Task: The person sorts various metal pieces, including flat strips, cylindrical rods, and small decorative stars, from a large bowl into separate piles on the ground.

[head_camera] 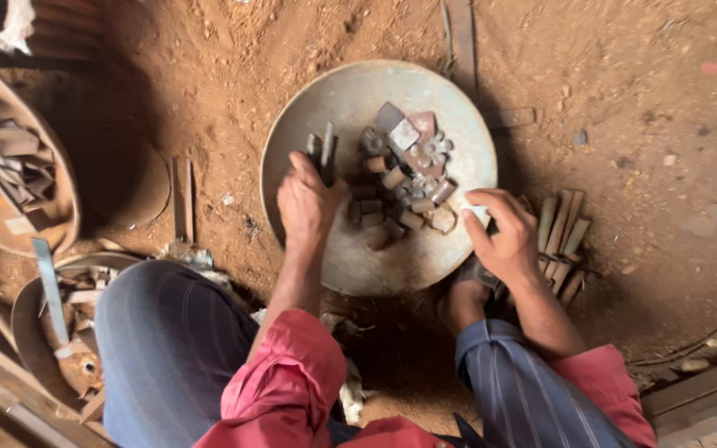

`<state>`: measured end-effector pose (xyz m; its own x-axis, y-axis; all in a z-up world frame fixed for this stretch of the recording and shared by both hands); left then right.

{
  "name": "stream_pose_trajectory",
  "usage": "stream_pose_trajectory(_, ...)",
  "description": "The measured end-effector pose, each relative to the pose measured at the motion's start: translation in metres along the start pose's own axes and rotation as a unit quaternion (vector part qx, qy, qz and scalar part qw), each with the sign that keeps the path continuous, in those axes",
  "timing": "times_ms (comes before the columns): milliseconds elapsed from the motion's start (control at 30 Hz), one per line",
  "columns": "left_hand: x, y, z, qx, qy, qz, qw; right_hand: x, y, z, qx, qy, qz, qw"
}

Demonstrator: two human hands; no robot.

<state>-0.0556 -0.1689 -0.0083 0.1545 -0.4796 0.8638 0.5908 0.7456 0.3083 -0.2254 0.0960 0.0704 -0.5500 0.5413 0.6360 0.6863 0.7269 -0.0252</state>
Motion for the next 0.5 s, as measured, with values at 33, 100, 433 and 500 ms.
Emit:
stream_pose_trajectory(33,0.009,-0.003,-0.011,0.02,0.003,0.0,1.0,0.001,0.003,0.0,-0.009,0.008,0.001,1.0)
stream_pose_trajectory(100,0.017,0.007,-0.025,0.049,0.009,-0.01,0.999,-0.001,0.006,-0.003,-0.008,0.012,-0.014,1.0)
stream_pose_trajectory(433,0.077,0.013,0.019,-0.174,-0.139,0.242,0.945,-0.051,-0.042,0.0,0.086,0.107,-0.075,0.988)
stream_pose_trajectory(500,0.053,0.022,0.035,-0.209,-0.077,0.168,0.96,-0.064,-0.054,0.016,0.061,0.127,-0.073,0.987)
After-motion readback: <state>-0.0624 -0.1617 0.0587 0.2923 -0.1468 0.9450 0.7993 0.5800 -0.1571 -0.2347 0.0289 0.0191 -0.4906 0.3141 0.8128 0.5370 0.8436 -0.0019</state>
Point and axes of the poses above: each hand's wrist, its own y-axis away from the middle knuckle, its own x-axis out of the back of the hand, z = x × y, the point moved 7 cm from there along -y, towards the middle knuckle, and after that the axes turned 3 degrees about -x, right-handed, at the moved point
